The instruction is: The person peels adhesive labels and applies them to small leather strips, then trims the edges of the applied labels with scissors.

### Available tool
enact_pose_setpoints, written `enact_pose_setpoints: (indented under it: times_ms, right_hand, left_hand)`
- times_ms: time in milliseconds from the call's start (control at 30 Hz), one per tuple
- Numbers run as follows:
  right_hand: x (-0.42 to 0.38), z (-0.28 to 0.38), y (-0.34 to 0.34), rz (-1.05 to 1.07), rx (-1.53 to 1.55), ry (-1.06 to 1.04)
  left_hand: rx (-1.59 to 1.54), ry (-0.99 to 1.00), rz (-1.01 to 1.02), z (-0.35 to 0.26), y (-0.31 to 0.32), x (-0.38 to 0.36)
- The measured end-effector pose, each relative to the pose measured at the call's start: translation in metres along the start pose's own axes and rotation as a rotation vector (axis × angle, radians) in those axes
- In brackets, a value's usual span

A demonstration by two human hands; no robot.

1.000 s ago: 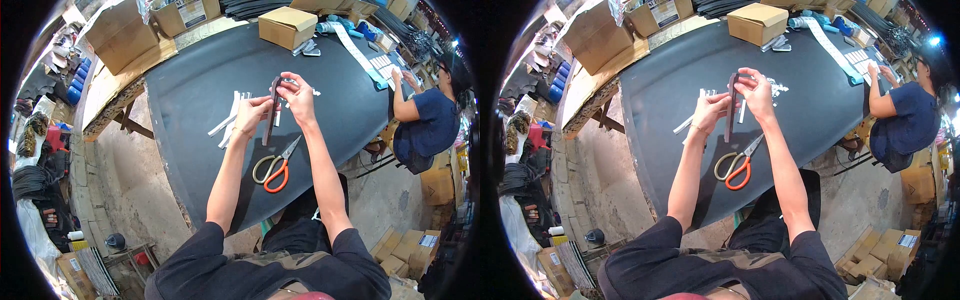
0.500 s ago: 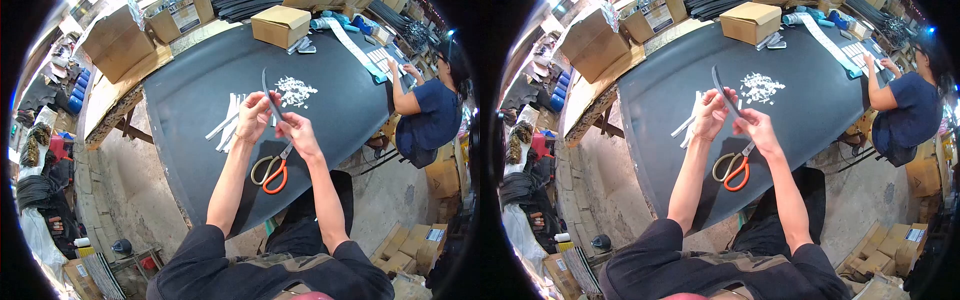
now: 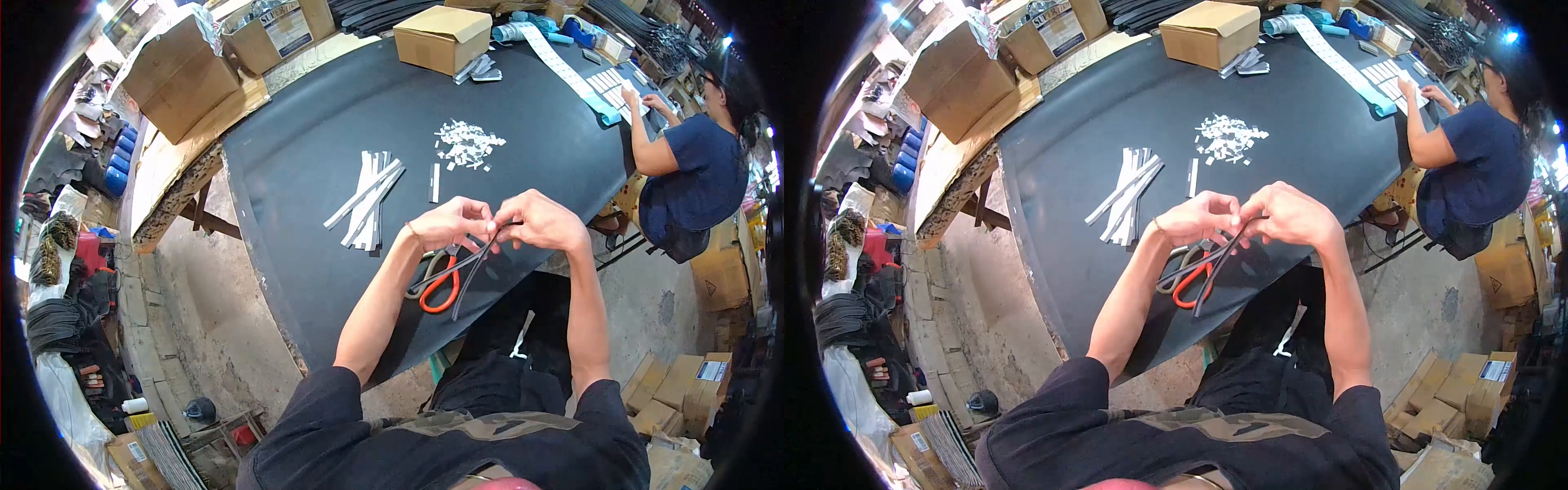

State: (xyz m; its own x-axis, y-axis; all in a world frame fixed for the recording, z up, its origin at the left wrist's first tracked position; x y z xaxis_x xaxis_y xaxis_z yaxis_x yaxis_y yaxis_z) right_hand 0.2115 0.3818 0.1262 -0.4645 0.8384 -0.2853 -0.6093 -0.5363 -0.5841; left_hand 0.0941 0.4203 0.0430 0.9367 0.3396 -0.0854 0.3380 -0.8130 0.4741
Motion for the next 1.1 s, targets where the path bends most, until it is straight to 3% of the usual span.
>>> enact_pose_setpoints:
  times_ms: [133,333,433,533,667,800,967,1100]
  right_hand:
    - [0.0,-0.007,-0.001,-0.104,-0.145,-0.099]
    - [0.002,-0.023,0.004,-0.065,0.029,-0.012]
    - [0.004,-0.039,-0.004,-0.265,0.472,-0.069]
    - [0.016,-0.071,-0.001,-0.597,0.777,-0.161]
    - [0.036,-0.078,0.015,-0.678,0.768,-0.223]
    - [0.054,-0.083,0.026,-0.723,0.783,-0.219]
    - [0.069,-0.092,0.041,-0.784,1.106,-0.302]
    - [0.07,-0.099,0.048,-0.84,1.118,-0.287]
  left_hand:
    - [-0.058,0.003,0.034,0.01,0.005,0.008]
    - [-0.132,0.022,0.003,0.022,0.0,0.013]
    - [-0.293,0.099,0.014,0.025,-0.005,0.013]
    - [-0.41,0.161,0.008,0.024,-0.008,0.013]
    - [-0.486,0.205,-0.011,0.025,-0.012,0.015]
    - [-0.565,0.265,-0.222,0.028,-0.035,0.013]
    - [-0.607,0.285,-0.3,0.024,-0.043,0.006]
    - [-0.628,0.257,-0.353,0.03,-0.046,0.008]
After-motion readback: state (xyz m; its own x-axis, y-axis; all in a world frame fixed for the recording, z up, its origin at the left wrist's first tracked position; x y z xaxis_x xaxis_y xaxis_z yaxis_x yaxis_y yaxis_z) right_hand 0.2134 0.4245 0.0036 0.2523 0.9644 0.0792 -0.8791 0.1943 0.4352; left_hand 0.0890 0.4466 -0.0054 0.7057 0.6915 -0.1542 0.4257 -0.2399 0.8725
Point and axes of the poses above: each hand's wrist, its own x-axis towards the middle knuckle, its own y-axis out of the palm, z = x × y, the point moved 5 cm from there along x, towards the middle knuckle, and after that the axes turned 2 degrees about z, right-handed, at the moved point
